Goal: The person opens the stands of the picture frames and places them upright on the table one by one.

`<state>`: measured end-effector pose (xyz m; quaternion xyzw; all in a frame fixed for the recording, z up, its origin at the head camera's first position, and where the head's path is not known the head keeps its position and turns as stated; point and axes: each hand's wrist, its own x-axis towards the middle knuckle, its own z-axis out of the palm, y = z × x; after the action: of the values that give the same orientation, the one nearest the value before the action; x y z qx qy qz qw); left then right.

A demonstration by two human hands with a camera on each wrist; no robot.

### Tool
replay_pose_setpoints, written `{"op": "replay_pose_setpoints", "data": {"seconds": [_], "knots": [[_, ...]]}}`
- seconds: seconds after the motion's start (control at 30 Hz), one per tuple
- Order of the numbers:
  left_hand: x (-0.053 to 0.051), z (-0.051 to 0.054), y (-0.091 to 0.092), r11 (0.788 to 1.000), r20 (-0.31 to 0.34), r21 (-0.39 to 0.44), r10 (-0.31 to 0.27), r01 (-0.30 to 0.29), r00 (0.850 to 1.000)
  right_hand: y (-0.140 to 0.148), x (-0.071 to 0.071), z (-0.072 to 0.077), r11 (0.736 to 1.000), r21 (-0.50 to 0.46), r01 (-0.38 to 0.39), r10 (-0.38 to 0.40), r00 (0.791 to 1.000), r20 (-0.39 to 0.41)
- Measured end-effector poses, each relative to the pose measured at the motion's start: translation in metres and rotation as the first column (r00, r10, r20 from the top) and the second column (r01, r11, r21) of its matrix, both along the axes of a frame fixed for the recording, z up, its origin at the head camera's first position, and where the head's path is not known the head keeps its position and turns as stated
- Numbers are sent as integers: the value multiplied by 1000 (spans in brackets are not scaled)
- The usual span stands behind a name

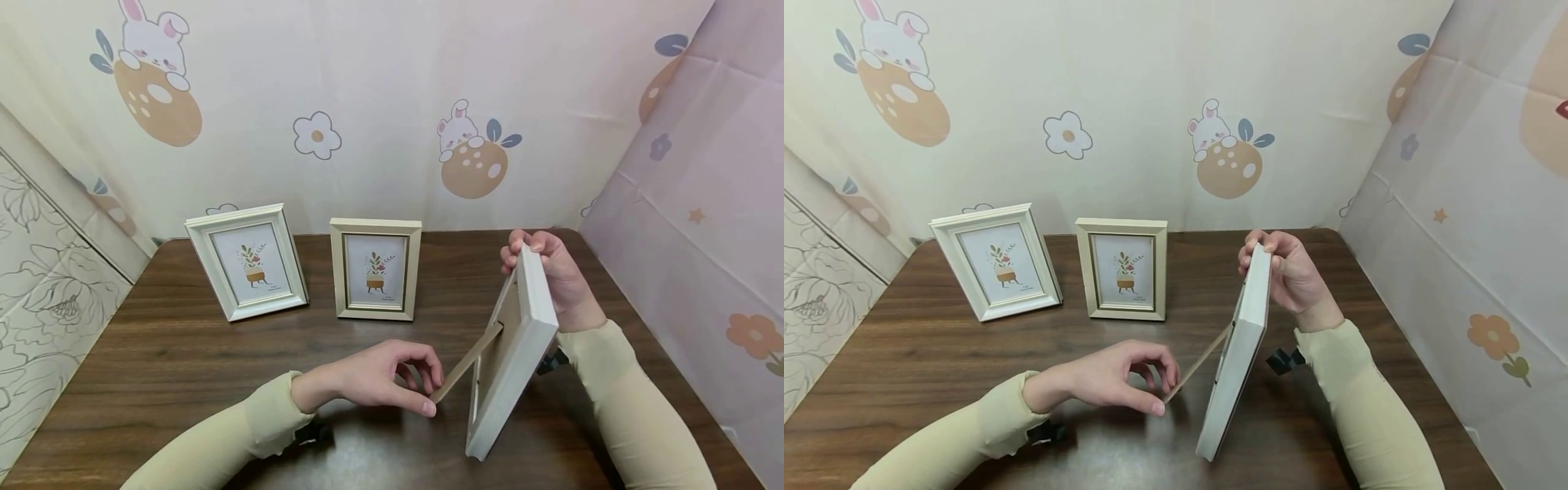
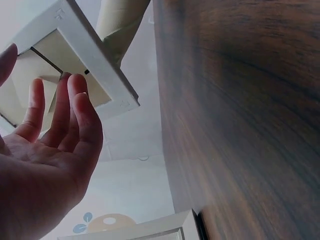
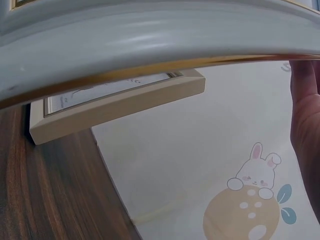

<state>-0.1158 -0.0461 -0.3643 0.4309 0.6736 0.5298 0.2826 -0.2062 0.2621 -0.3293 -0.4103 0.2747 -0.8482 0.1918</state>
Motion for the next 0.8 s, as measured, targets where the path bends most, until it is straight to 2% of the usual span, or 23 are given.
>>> {"op": "replay_pose_setpoints", "data": {"seconds": [0.13,0.37,0.53,0.8], "knots": [[0,0,-2,1000,-1,0,5,-5,1000,0,2,0,1000,15,-16,16,1000,16],[0,-1,-4,1000,12,1,16,-16,1000,2,5,-3,999,53,0,-1,1000,19],[-2,-3,-4,1000,23,3,19,-19,1000,1,5,-1,1000,31,2,-2,1000,7],[-5,-6,-7,1000,37,-4,-5,5,999,3,9,6,999,31,15,-16,999,33]]}}
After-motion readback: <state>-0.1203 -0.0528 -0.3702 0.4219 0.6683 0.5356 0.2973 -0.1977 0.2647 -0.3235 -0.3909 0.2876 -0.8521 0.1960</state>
